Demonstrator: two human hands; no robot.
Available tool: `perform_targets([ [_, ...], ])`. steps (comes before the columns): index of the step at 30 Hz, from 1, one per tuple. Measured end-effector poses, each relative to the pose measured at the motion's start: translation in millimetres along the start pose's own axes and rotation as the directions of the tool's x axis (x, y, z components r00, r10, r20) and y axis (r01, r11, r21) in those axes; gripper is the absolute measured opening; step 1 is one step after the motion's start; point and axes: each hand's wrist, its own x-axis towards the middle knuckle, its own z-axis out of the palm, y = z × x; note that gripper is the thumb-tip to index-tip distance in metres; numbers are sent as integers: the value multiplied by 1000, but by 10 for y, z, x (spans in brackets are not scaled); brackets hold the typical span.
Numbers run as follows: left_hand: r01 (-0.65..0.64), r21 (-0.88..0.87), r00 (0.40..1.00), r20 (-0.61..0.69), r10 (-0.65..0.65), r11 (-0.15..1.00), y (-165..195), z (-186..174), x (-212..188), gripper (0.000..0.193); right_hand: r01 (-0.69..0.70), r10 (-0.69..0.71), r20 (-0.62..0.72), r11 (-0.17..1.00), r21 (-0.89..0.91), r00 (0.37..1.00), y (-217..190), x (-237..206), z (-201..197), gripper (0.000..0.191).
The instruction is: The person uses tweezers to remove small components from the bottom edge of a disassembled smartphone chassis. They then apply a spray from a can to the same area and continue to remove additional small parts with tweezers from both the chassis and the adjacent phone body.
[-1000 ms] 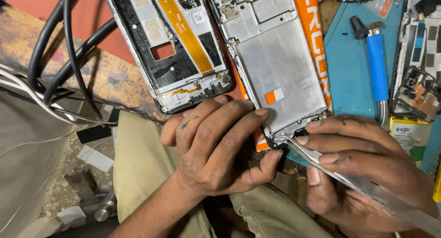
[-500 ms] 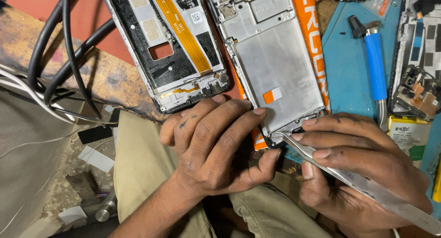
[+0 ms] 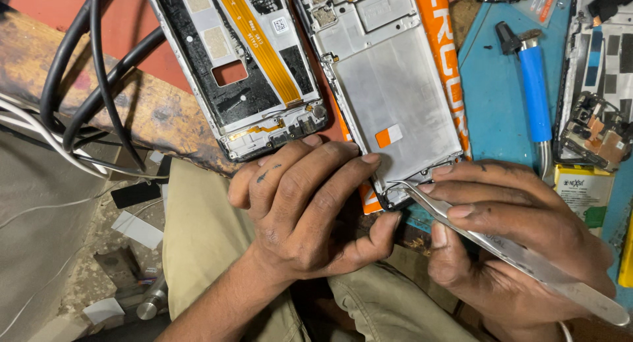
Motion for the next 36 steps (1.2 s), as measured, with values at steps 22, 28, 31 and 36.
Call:
perform_targets([
  [22, 2, -6, 1000, 8, -2, 1000, 7, 18, -11, 48, -15, 16, 63, 1000, -12, 998, 142, -141, -58, 48],
  [28, 3, -7, 1000, 3, -3, 1000, 3, 34, -13, 47, -57, 57, 8, 998, 9, 998, 96, -148, -38, 47],
  [31, 5, -15, 1000, 7, -4, 1000, 4, 37, -12, 47, -42, 42, 55, 999, 7, 998, 116, -166, -57, 49],
  [36, 9, -32, 1000, 15, -8, 999, 7, 46, -5, 47, -46, 47, 80, 999, -16, 996, 183, -215, -85, 47],
])
